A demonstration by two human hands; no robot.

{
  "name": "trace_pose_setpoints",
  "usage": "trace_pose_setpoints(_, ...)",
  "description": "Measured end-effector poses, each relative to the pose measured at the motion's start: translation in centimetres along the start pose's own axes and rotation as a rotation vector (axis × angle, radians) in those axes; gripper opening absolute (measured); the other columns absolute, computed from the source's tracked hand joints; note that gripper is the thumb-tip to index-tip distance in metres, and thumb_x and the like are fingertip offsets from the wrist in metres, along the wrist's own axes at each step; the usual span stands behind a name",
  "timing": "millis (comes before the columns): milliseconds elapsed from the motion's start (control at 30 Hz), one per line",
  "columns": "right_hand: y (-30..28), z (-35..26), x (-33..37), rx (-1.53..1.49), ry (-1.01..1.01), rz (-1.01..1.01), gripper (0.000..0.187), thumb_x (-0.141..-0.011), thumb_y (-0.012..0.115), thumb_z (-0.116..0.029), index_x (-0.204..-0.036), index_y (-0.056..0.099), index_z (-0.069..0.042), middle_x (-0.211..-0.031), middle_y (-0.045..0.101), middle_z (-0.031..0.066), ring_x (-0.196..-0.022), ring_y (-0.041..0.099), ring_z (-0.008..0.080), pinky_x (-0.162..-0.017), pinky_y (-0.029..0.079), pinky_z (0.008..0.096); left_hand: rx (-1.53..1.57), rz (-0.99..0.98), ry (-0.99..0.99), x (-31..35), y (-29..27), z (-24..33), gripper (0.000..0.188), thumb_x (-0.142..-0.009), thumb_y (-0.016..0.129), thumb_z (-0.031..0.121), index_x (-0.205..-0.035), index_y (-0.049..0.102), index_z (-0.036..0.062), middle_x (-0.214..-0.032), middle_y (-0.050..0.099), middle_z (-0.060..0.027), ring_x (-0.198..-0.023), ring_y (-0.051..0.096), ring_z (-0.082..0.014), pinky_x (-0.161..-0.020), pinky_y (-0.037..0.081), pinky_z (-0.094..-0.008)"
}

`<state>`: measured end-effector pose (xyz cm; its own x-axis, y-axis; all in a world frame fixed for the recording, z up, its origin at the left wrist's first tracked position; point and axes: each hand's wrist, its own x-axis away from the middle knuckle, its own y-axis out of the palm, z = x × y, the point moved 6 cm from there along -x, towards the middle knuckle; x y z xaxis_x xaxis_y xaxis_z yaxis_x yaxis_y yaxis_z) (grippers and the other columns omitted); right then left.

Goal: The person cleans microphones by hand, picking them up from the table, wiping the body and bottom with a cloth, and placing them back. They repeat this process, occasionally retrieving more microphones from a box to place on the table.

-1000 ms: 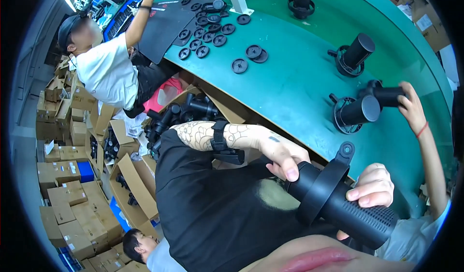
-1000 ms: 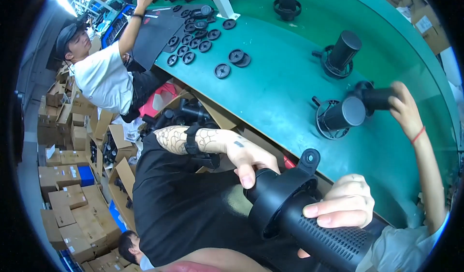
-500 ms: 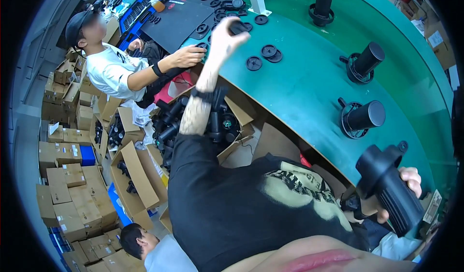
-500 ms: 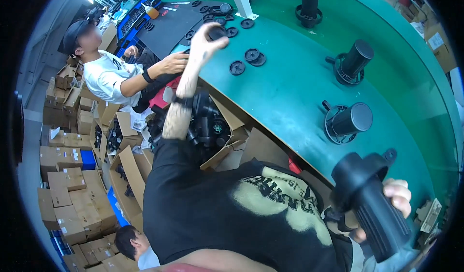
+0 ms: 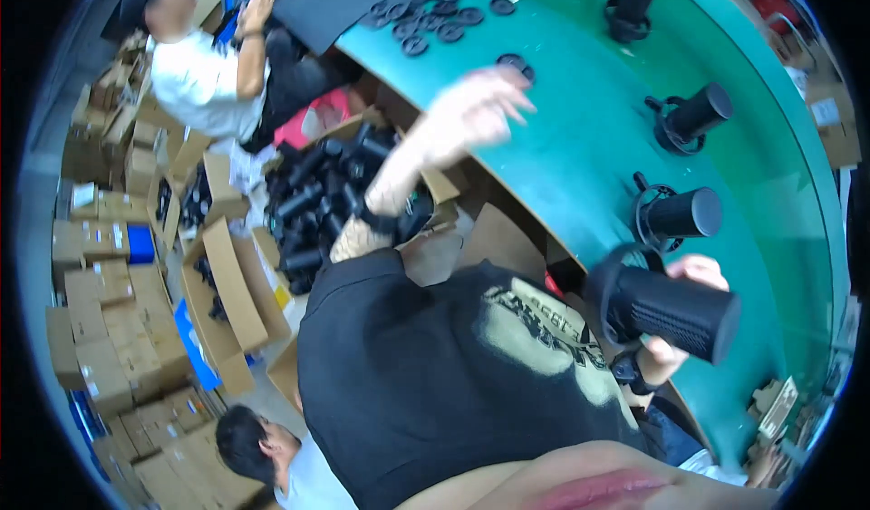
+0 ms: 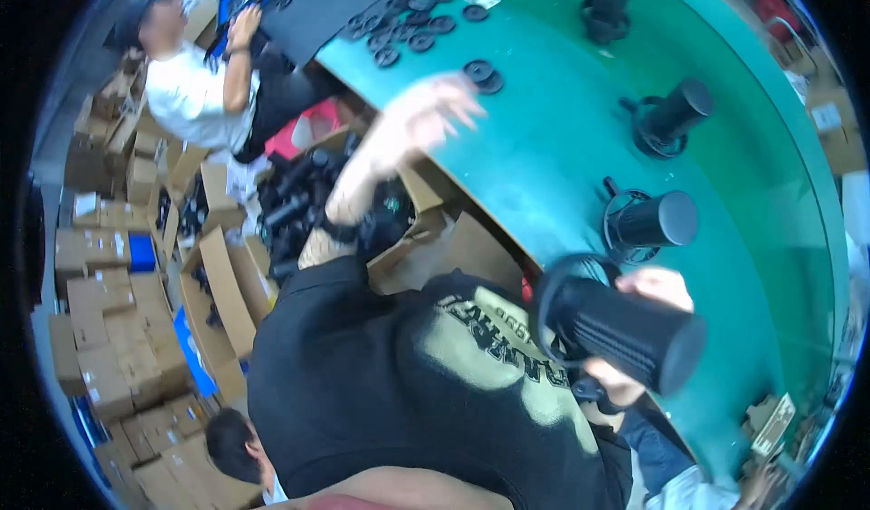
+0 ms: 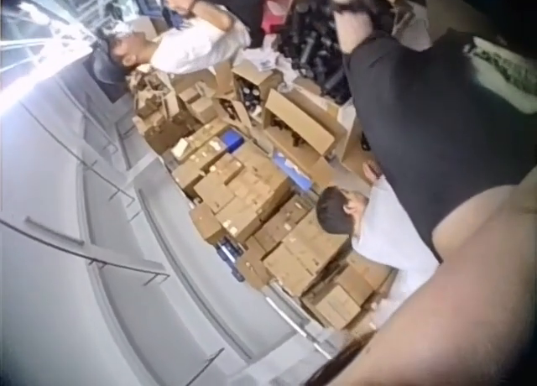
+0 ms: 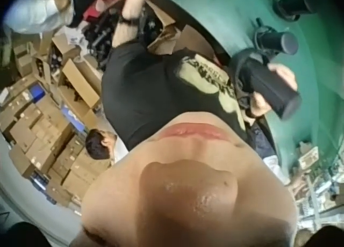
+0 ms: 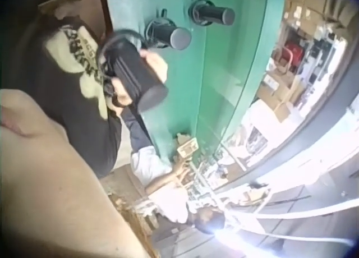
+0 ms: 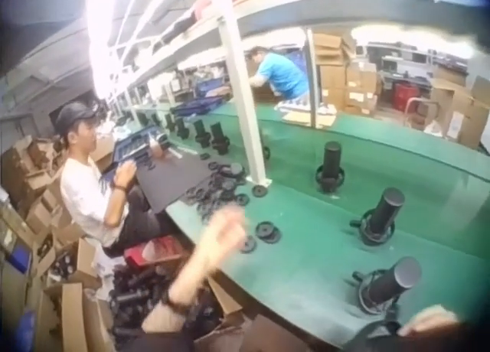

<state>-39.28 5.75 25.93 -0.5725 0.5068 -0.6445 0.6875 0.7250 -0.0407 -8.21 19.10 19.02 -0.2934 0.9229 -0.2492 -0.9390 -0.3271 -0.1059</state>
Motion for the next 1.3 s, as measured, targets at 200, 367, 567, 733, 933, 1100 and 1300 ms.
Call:
trace_pose_setpoints(200,8.9,6.5,0.0,-0.348,0.545,-0.202,0.069,-0.058,0.086,-0.033,-0.106,0.050,0.002,-0.100,0.054,0.0130,-0.087,0.053,0.0184,-0.073,0.045,0.0311,0.276,-0.025,-0.425,11.1,11.5,-3.2,0.091,-0.063,0.083,0.027,-0.136,0.034,0.0027,-0.128,0.049,-0.0123,-0.112,0.052,-0.0197,-0.096,0.043,-0.0367)
trace_pose_setpoints(367,10.8,9.9,2.4,-0.184,0.925,-0.511,0.054,-0.074,0.073,-0.018,-0.118,0.050,0.003,-0.089,0.058,0.0079,-0.066,0.052,0.0094,-0.060,0.044,0.0217,0.344,0.754,-0.458,20.3,0.9,-9.4,0.053,-0.075,0.071,0.018,-0.119,0.048,0.0002,-0.092,0.061,-0.0123,-0.077,0.063,-0.0180,-0.069,0.053,-0.0293)
trace_pose_setpoints(567,8.6,9.8,2.8,-0.179,0.974,-0.498,0.047,-0.080,0.061,-0.011,-0.124,0.049,0.001,-0.084,0.059,0.0070,-0.061,0.050,0.0074,-0.056,0.043,0.0199,-0.190,1.919,-0.609,33.8,-10.9,-19.8,0.062,-0.071,0.076,0.028,-0.120,0.047,0.0031,-0.090,0.060,-0.0123,-0.061,0.061,-0.0184,-0.045,0.050,-0.0299)
trace_pose_setpoints(733,4.0,6.7,3.7,-0.274,0.967,-0.482,0.044,-0.080,0.061,-0.011,-0.121,0.052,0.002,-0.081,0.060,0.0082,-0.061,0.051,0.0076,-0.055,0.043,0.0199,-0.809,1.518,-0.834,47.8,-22.9,-26.4,0.068,-0.069,0.073,0.037,-0.122,0.049,0.0031,-0.107,0.061,-0.0187,-0.080,0.063,-0.0285,-0.073,0.052,-0.0371)
trace_pose_setpoints(933,1.1,5.8,4.0,-0.054,0.883,-0.407,0.035,-0.077,0.065,-0.012,-0.110,0.059,0.001,-0.079,0.062,0.0052,-0.061,0.053,0.0082,-0.055,0.041,0.0194,-0.975,0.436,-1.321,28.3,-21.2,-25.4,0.057,-0.069,0.071,0.039,-0.103,0.060,-0.0058,-0.097,0.064,-0.0239,-0.089,0.062,-0.0380,-0.076,0.048,-0.0438)
trace_pose_setpoints(1100,-4.2,3.8,5.0,-0.165,0.806,-0.089,0.039,-0.074,0.063,-0.009,-0.110,0.058,0.003,-0.073,0.063,0.0090,-0.055,0.053,0.0093,-0.050,0.043,0.0221,-0.579,0.576,0.024,-0.6,-6.9,2.0,0.041,-0.088,0.058,0.013,-0.126,0.051,0.0024,-0.114,0.060,-0.0116,-0.102,0.058,-0.0169,-0.086,0.046,-0.0284)
trace_pose_setpoints(1300,-1.9,1.5,2.1,-0.135,0.571,-0.173,0.043,-0.068,0.067,-0.009,-0.109,0.059,0.003,-0.072,0.063,0.0103,-0.057,0.056,0.0108,-0.053,0.043,0.0224,-1.011,0.192,0.283,-23.5,6.5,-3.1,0.063,-0.071,0.072,0.030,-0.125,0.050,0.0070,-0.123,0.052,-0.0179,-0.111,0.052,-0.0314,-0.093,0.043,-0.0382)
